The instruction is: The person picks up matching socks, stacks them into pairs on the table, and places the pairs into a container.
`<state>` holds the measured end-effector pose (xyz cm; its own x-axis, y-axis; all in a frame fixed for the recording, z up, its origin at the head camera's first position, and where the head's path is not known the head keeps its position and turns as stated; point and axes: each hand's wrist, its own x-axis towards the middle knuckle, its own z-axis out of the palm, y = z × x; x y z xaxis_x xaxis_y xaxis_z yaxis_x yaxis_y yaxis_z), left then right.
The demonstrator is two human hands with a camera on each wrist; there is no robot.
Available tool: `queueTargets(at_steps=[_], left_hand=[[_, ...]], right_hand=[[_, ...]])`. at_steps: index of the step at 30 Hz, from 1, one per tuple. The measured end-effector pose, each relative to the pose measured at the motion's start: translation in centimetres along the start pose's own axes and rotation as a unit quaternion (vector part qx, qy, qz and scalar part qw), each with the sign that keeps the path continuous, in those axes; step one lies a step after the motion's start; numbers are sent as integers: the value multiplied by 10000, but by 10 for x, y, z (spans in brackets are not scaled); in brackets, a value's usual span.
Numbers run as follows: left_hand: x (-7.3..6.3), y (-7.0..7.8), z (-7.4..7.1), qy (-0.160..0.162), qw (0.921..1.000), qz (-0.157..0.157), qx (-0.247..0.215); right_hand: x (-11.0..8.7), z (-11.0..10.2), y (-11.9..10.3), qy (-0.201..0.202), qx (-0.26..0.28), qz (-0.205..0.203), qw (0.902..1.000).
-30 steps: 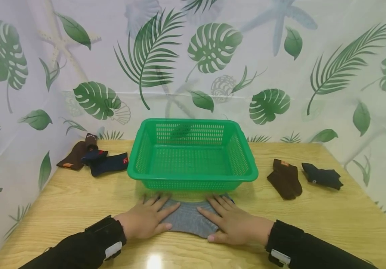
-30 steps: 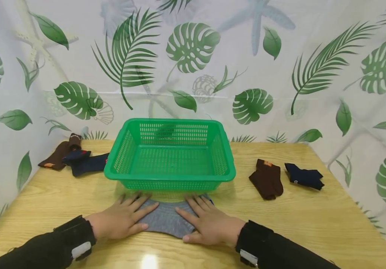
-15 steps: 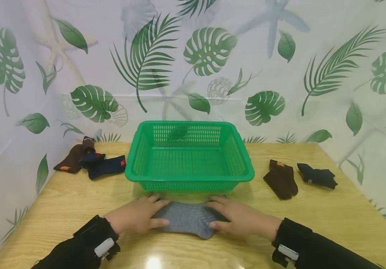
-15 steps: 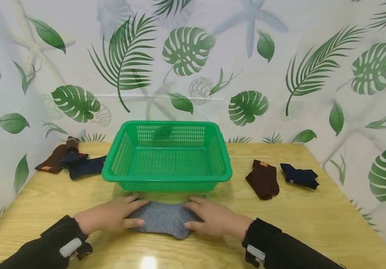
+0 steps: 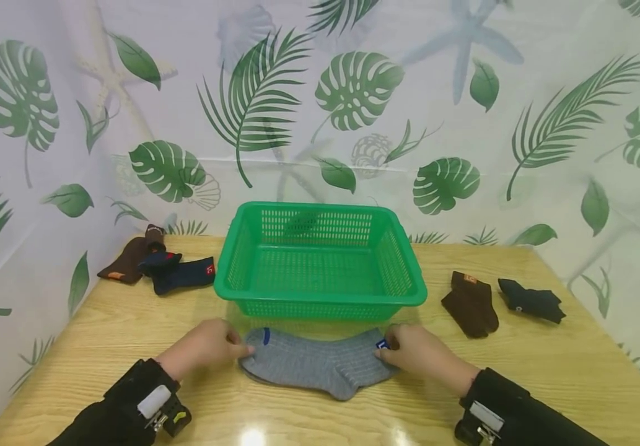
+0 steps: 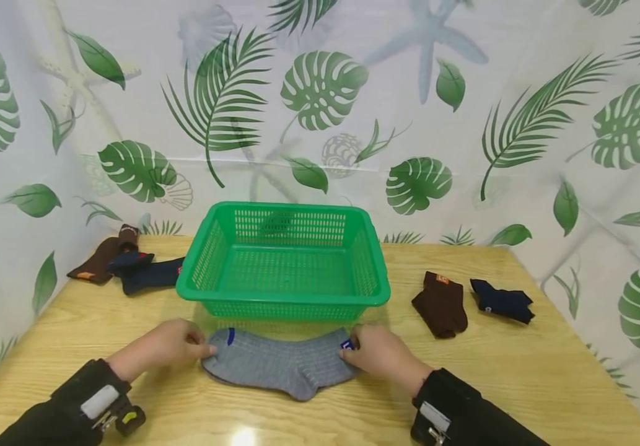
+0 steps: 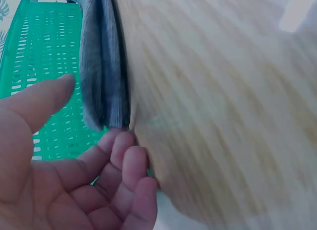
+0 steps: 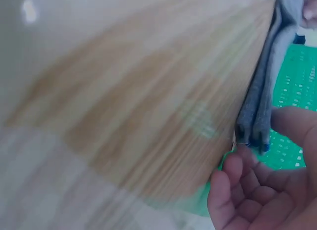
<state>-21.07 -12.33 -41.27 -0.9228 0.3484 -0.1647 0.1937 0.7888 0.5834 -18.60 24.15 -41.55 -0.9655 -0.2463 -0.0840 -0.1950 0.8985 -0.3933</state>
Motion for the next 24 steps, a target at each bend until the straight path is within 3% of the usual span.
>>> queueTargets(at_steps=[3, 8, 13, 19, 24], left_hand=[[3, 1, 4, -7, 9998, 42, -191], [5, 2, 7, 70, 9990, 108, -430], [5, 3, 5, 24, 9930, 362, -1124], [2, 12, -7, -157, 9852, 690, -1560], [-2, 24, -29, -526, 9801, 932, -1670]], right_hand=[[4, 3, 4, -76, 359, 118, 9993], [3, 2, 6, -21, 827, -155, 9965], [-1, -4, 5, -14, 1395, -269, 9899], [-8, -20, -4, -125, 1477, -689, 9866], [-11, -45, -18, -217, 1332, -1129, 9844]])
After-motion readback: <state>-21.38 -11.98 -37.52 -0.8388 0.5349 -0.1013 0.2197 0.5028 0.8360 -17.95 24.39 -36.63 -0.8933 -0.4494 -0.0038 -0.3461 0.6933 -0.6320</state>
